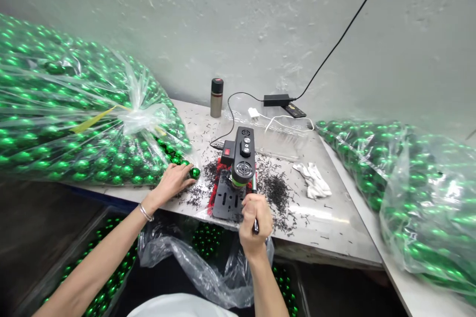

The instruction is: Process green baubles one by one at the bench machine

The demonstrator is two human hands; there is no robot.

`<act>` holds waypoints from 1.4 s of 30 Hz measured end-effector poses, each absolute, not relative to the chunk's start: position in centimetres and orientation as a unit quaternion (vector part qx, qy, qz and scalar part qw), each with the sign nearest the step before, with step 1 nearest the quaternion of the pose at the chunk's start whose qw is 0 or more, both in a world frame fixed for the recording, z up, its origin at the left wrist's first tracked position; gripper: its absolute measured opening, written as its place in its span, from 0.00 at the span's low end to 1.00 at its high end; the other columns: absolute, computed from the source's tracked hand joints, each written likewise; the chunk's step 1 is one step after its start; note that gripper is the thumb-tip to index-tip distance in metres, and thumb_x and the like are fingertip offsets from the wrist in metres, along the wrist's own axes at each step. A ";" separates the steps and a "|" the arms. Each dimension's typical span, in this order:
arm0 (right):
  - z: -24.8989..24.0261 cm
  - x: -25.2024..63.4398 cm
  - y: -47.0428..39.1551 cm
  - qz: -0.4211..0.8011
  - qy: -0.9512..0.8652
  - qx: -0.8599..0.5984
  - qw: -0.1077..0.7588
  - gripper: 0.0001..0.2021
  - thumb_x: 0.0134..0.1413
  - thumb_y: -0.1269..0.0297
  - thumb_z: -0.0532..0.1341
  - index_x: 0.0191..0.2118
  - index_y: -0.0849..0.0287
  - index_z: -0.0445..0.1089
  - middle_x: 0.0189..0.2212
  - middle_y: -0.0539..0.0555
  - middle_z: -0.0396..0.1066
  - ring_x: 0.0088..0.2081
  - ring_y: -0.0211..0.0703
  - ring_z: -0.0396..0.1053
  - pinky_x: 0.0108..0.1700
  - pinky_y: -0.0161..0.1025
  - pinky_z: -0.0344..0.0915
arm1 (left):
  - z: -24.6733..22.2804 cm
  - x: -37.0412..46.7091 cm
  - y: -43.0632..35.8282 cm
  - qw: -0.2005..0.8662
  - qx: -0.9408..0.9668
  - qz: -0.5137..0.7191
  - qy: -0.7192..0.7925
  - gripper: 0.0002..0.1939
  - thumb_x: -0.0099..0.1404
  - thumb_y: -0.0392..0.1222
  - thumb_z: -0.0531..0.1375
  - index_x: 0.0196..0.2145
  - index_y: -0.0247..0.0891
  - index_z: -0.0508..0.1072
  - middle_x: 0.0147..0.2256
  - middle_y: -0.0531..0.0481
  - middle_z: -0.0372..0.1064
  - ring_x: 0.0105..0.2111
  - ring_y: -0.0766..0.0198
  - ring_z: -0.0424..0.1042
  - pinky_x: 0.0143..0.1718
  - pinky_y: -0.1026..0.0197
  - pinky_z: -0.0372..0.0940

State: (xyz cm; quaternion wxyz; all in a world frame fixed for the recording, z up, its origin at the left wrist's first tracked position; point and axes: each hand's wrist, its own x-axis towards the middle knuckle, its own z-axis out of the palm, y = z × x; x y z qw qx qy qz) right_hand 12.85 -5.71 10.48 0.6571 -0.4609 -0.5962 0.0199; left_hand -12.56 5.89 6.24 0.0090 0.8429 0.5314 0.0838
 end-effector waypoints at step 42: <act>14.6 12.9 -5.4 0.014 -0.625 -0.453 0.635 0.14 0.65 0.73 0.54 0.26 0.56 0.63 0.24 0.48 0.66 0.27 0.37 0.66 0.30 0.38 0.61 | 4.2 -5.6 2.2 0.695 0.255 0.510 0.437 0.15 0.58 0.41 0.72 0.42 0.36 0.78 0.35 0.49 0.76 0.31 0.67 0.76 0.33 0.66 0.72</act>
